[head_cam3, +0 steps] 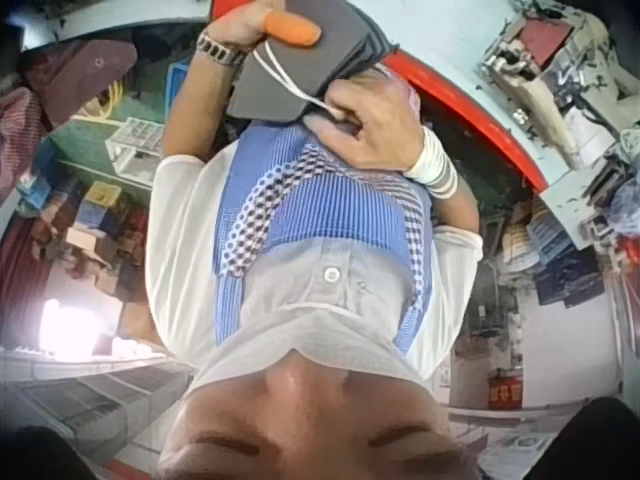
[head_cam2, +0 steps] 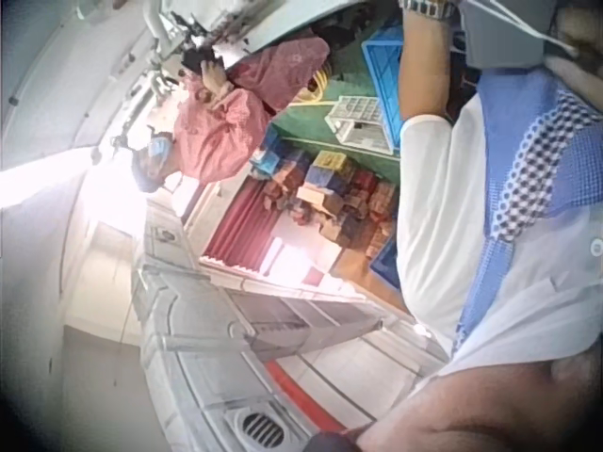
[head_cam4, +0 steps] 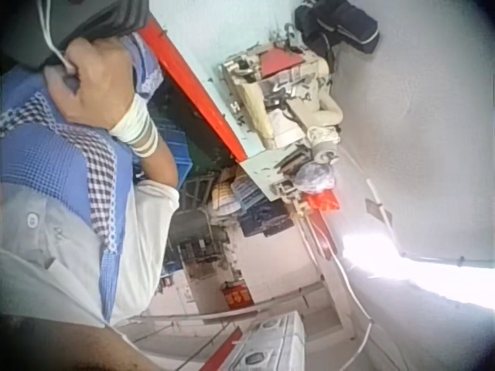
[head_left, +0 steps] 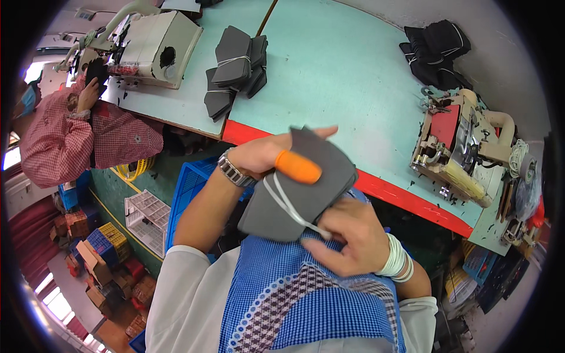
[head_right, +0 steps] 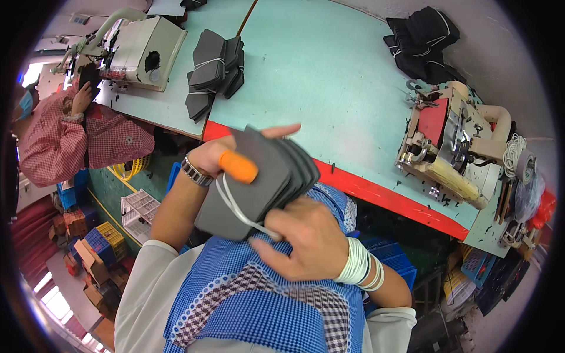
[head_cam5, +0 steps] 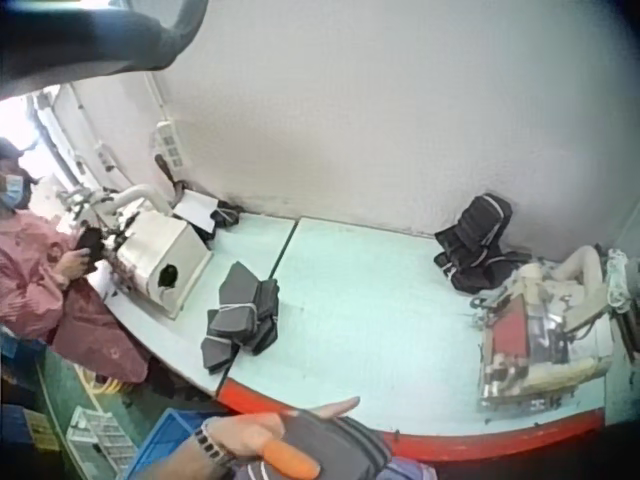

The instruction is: The person feeds leather pieces through an edge skiving machine by hand, bundles a stack of the pieces using an elastic band, and feeds additional leather pieces into the machine.

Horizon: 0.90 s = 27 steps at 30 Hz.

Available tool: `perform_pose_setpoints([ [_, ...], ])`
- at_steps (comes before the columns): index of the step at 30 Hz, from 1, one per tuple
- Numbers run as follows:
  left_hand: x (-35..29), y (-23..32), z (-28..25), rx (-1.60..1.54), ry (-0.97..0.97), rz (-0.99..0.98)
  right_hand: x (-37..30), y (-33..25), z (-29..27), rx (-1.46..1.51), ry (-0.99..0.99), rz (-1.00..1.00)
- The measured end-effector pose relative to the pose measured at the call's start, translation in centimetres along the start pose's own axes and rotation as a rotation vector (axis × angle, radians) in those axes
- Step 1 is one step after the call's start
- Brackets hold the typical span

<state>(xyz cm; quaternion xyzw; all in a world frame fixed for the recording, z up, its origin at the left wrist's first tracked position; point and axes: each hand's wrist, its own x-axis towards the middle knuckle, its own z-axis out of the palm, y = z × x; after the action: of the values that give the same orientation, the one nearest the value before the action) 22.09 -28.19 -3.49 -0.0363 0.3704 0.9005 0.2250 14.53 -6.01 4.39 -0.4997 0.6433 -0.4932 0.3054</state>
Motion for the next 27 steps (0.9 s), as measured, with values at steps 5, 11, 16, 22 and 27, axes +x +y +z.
perform_pose_setpoints([
  [5, 1.1, 2.3, 5.3, 0.056, 0.057, -0.292, -1.1, -1.0, -3.9, 0.231, -0.29, 0.277],
  [11, 4.8, 0.7, 8.3, 0.24, -0.278, -0.193, -4.0, -5.1, -10.6, -0.007, -0.324, 0.287],
  [16, 6.0, -0.5, 9.7, -0.076, -0.221, -0.088, -3.5, -4.9, -11.3, -0.186, 0.046, 0.127],
  [22, 1.6, 2.9, 5.4, 0.301, -0.063, -0.059, -2.9, 0.2, -7.1, 0.028, -0.317, 0.137],
  [27, -1.2, -0.1, 6.7, 0.262, -0.037, -0.001, -2.9, -1.1, -7.6, 0.061, -0.316, 0.13],
])
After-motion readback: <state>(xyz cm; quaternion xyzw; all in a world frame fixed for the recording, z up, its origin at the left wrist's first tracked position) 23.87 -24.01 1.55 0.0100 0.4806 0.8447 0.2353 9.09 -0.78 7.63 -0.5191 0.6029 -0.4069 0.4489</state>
